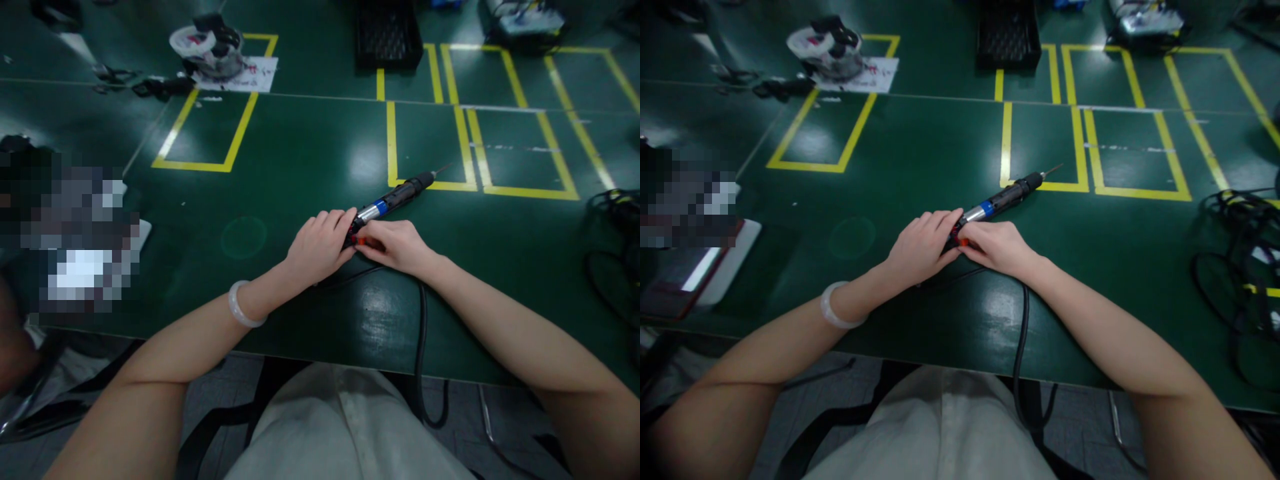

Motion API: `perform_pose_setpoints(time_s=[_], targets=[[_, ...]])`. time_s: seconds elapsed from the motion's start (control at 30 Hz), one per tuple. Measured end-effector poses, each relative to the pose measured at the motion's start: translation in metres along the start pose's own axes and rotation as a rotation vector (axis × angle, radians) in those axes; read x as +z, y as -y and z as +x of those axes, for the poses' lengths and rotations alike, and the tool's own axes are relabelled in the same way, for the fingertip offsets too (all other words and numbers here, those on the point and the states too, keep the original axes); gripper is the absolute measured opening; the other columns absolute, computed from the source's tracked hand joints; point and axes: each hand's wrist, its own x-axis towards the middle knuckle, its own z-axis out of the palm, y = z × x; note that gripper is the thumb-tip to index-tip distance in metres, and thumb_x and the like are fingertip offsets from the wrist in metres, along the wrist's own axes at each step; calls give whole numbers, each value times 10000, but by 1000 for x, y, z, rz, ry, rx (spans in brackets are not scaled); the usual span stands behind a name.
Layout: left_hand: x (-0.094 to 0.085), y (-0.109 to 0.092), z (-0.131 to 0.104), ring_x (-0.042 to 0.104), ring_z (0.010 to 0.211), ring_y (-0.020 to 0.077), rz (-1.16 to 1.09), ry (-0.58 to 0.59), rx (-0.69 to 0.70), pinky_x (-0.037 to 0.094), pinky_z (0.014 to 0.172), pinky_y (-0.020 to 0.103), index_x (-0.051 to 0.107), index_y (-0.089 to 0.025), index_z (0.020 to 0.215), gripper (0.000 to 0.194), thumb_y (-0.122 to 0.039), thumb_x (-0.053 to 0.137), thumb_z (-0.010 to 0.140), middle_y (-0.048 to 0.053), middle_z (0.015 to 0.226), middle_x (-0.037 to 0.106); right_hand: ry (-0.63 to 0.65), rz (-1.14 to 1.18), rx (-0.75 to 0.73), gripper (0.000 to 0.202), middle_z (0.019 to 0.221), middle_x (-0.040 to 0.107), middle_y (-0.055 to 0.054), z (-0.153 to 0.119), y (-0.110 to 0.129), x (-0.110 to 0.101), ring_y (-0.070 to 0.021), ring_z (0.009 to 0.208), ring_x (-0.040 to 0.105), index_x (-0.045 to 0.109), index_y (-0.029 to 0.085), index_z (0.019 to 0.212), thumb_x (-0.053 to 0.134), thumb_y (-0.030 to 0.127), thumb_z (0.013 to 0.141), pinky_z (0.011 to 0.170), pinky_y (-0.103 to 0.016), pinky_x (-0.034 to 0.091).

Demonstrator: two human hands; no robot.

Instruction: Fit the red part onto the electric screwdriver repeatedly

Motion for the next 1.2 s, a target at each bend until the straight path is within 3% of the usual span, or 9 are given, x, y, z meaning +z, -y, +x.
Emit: perform_pose_setpoints(time_s=[0.1, 0.2, 0.5, 0.73, 1.0, 1.2], targets=[[-1, 0, 0, 546, 1100, 319, 3, 2, 2, 456, 875, 408, 414, -51, 1505, 655, -380, 634, 983, 182, 1358, 561, 37, -150, -144, 137, 895, 708, -49, -1, -1, -2, -160, 789, 657, 615, 182, 989, 509, 263, 1022, 669, -262, 437], [0, 1, -1, 546, 1102, 323, 2, 1, 1, 458, 884, 409, 416, -51, 1507, 667, -392, 636, 978, 187, 1358, 562, 41, -195, -199, 177, 880, 711, -50, -1, 1, -3, -165, 796, 666, 623, 179, 981, 507, 303, 1027, 672, -269, 440], [1, 0, 0, 553, 1113, 336, 5, 3, -8, 460, 892, 417, 417, -34, 1516, 789, -576, 600, 974, 212, 1352, 561, -21, -182, -212, 179, 792, 686, -27, -1, 4, -3, -148, 711, 636, 653, 170, 944, 530, 289, 996, 644, -271, 427], [1, -2, 1, 556, 1103, 320, 23, 2, -19, 465, 874, 416, 417, -40, 1517, 675, -480, 555, 1023, 196, 1355, 564, -58, -143, -199, 194, 768, 688, -35, -1, 5, -2, -151, 698, 628, 682, 164, 921, 540, 275, 993, 642, -276, 420], [4, -3, 1, 561, 1095, 319, 28, -14, -25, 454, 860, 407, 431, -45, 1506, 604, -431, 528, 1051, 203, 1332, 572, -17, -3, -34, 168, 785, 698, -18, 0, 4, -3, -137, 657, 613, 681, 190, 1021, 543, 269, 968, 632, -253, 427], [5, -3, 2, 555, 1084, 324, 59, -18, -51, 451, 871, 410, 436, -50, 1506, 613, -443, 545, 1049, 206, 1321, 578, -51, 110, 116, 119, 674, 615, 16, 0, -4, -2, -115, 573, 539, 631, 188, 881, 560, 269, 932, 607, -235, 397]])
